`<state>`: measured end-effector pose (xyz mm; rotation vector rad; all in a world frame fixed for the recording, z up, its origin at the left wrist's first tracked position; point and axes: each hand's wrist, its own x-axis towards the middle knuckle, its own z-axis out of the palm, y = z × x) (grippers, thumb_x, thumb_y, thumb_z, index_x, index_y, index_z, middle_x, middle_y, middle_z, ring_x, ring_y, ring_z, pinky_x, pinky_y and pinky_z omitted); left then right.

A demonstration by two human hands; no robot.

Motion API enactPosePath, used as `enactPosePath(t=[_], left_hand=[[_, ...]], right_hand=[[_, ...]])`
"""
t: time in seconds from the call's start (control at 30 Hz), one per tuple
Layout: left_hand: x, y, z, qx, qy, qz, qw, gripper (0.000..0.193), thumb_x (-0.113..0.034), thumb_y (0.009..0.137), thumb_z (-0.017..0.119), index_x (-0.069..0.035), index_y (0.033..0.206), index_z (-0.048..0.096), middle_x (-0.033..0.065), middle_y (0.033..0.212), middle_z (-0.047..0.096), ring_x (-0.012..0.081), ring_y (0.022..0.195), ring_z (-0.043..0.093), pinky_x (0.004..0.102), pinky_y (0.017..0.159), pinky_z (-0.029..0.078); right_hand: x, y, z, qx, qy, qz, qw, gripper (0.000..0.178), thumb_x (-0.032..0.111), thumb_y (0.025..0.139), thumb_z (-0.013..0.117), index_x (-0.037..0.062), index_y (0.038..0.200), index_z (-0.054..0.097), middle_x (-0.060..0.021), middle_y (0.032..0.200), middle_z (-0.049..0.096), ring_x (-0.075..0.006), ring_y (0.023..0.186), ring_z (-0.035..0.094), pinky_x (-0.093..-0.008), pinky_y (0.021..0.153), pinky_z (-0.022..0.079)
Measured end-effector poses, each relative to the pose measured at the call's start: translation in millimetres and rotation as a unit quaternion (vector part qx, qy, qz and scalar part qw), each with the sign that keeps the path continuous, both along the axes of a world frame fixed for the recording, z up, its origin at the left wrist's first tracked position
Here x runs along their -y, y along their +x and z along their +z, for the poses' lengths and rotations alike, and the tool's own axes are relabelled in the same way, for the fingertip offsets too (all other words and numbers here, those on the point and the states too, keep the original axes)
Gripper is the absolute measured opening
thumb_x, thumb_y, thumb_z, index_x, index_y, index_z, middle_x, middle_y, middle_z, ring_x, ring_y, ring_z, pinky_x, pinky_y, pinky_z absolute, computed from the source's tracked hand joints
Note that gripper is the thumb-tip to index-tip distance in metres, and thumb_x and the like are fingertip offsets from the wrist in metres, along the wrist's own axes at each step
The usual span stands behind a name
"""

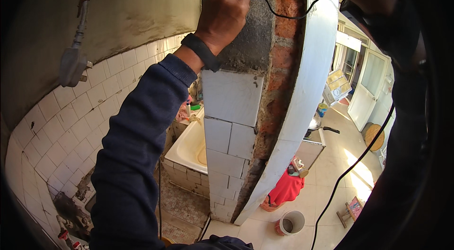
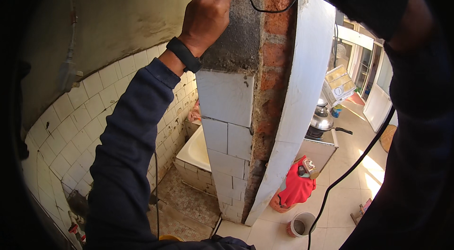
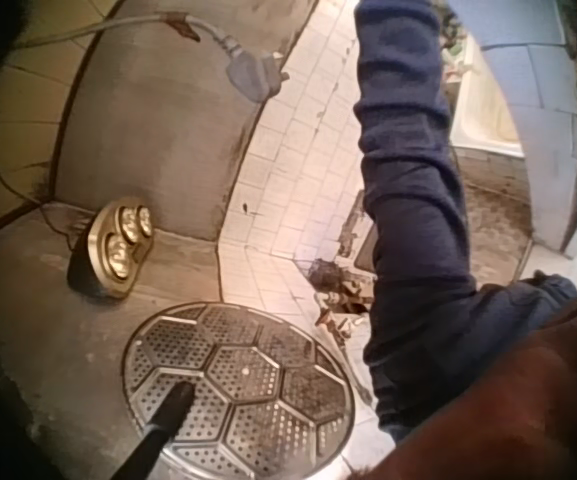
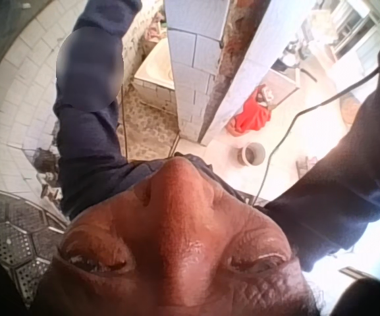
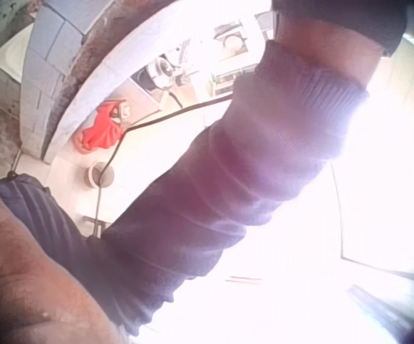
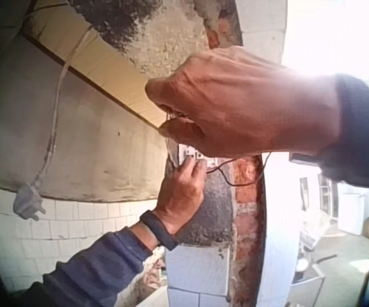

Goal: The person connects wires to a wall-mounted electrical outlet using a screwdriver, then secures the outlet cover plate. The person handles the outlet, wires, and screwdriver throughout the task.

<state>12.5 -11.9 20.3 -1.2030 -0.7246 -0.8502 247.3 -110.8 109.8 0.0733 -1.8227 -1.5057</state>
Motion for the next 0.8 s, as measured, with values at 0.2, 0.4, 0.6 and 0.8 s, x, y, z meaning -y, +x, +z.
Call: enactPosePath(t=[0.2,0.4,0.6,0.8], left_hand=[[-2,-1,0,0.036,-0.012,-0.046,0.998,0.019,-0.005,0.090,0.068,-0.007,0.109,0.065,0.0126,0.097,0.067,0.0355,0.077,0.070,0.0427,0.067,0.058],[-8,3,3,0.067,-0.005,-0.172,0.983,0.018,-0.003,0.088,0.068,-0.005,0.105,0.064,0.0149,0.092,0.071,0.0359,0.078,0.070,0.0451,0.071,0.057],[-6,3,6,0.107,-0.028,-0.191,0.975,0.015,-0.003,0.086,0.070,-0.006,0.101,0.064,0.0111,0.083,0.072,0.0335,0.075,0.071,0.0424,0.068,0.056],[-7,4,8,0.119,-0.014,-0.214,0.970,0.017,-0.003,0.084,0.070,-0.007,0.099,0.065,0.0102,0.078,0.072,0.0324,0.073,0.072,0.0413,0.067,0.056]], right_hand=[[-5,-14,5,-0.030,0.025,0.036,0.999,0.015,0.008,0.099,0.052,-0.0058,0.097,0.058,-0.0128,0.063,0.056,-0.0315,0.058,0.064,-0.0423,0.062,0.055],[-5,-8,-8,-0.049,-0.003,0.065,0.997,0.021,0.016,0.102,0.058,-0.0048,0.098,0.059,-0.0132,0.064,0.060,-0.0299,0.060,0.066,-0.0422,0.062,0.056],[11,8,0,-0.047,-0.014,-0.044,0.998,0.018,0.013,0.101,0.056,-0.0046,0.100,0.060,-0.0136,0.069,0.063,-0.0287,0.061,0.066,-0.0437,0.061,0.057],[-2,-9,-9,-0.052,0.072,0.033,0.995,0.026,0.022,0.104,0.059,-0.0038,0.099,0.061,-0.0132,0.064,0.061,-0.0270,0.058,0.066,-0.0429,0.059,0.056]])
